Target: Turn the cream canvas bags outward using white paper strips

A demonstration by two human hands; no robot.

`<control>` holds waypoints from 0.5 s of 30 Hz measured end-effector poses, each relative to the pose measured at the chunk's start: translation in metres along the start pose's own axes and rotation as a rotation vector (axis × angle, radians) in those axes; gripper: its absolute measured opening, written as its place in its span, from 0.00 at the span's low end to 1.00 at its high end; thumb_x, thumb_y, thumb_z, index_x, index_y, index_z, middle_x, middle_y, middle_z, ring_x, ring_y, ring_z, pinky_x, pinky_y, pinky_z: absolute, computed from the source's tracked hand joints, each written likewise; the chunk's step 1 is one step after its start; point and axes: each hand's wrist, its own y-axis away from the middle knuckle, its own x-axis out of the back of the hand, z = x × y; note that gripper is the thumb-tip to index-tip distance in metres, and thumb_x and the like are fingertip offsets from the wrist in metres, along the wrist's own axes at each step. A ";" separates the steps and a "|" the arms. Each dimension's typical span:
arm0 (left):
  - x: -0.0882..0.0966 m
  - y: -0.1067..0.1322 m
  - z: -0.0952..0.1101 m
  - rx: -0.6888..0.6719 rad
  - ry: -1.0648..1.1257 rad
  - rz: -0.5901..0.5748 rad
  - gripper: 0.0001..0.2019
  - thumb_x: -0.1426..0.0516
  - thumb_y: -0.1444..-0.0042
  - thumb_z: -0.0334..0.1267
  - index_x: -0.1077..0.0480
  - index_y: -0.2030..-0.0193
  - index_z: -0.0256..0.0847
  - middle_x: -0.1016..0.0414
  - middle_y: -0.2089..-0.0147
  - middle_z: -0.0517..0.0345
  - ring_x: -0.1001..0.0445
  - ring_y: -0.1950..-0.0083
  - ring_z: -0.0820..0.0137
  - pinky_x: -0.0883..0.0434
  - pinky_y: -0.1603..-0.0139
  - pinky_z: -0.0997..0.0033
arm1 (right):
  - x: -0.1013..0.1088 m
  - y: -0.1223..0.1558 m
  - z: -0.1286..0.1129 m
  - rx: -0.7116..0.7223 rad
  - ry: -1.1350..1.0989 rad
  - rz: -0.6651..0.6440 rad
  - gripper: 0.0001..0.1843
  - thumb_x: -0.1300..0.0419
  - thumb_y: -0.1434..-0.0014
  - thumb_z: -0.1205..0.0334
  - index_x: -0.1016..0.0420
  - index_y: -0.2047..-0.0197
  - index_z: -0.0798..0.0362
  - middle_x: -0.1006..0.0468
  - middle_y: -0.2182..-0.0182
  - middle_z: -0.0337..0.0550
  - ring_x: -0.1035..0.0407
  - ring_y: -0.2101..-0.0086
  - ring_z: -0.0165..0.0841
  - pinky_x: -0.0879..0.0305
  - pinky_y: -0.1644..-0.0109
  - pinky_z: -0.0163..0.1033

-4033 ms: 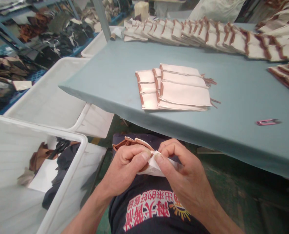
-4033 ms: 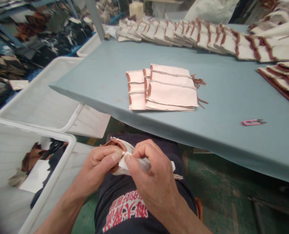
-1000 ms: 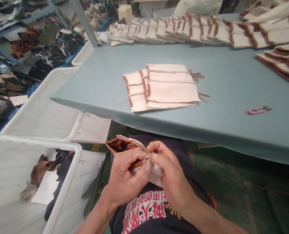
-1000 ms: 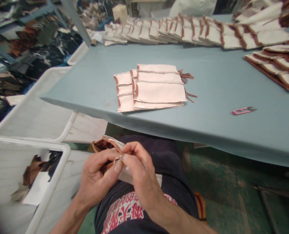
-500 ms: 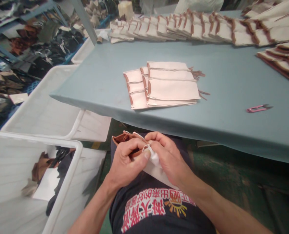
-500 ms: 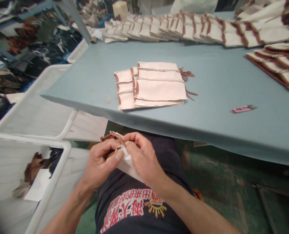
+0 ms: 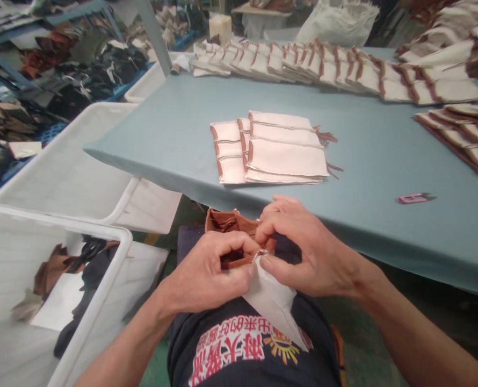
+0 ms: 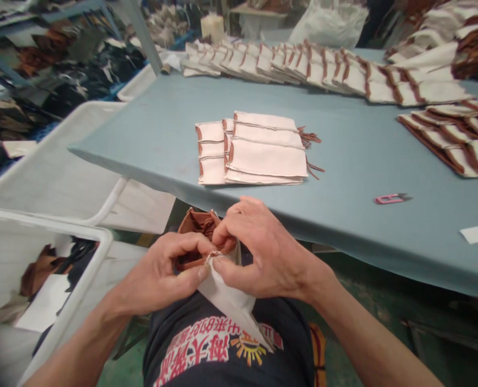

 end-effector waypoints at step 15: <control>0.005 0.018 -0.011 -0.154 -0.409 0.181 0.05 0.41 0.45 0.25 0.29 0.65 0.39 0.26 0.70 0.66 0.30 0.70 0.77 0.33 0.66 0.79 | -0.018 0.002 0.012 -0.176 -0.228 -0.200 0.06 0.42 0.41 0.66 0.27 0.70 0.50 0.26 0.71 0.38 0.32 0.65 0.36 0.37 0.58 0.42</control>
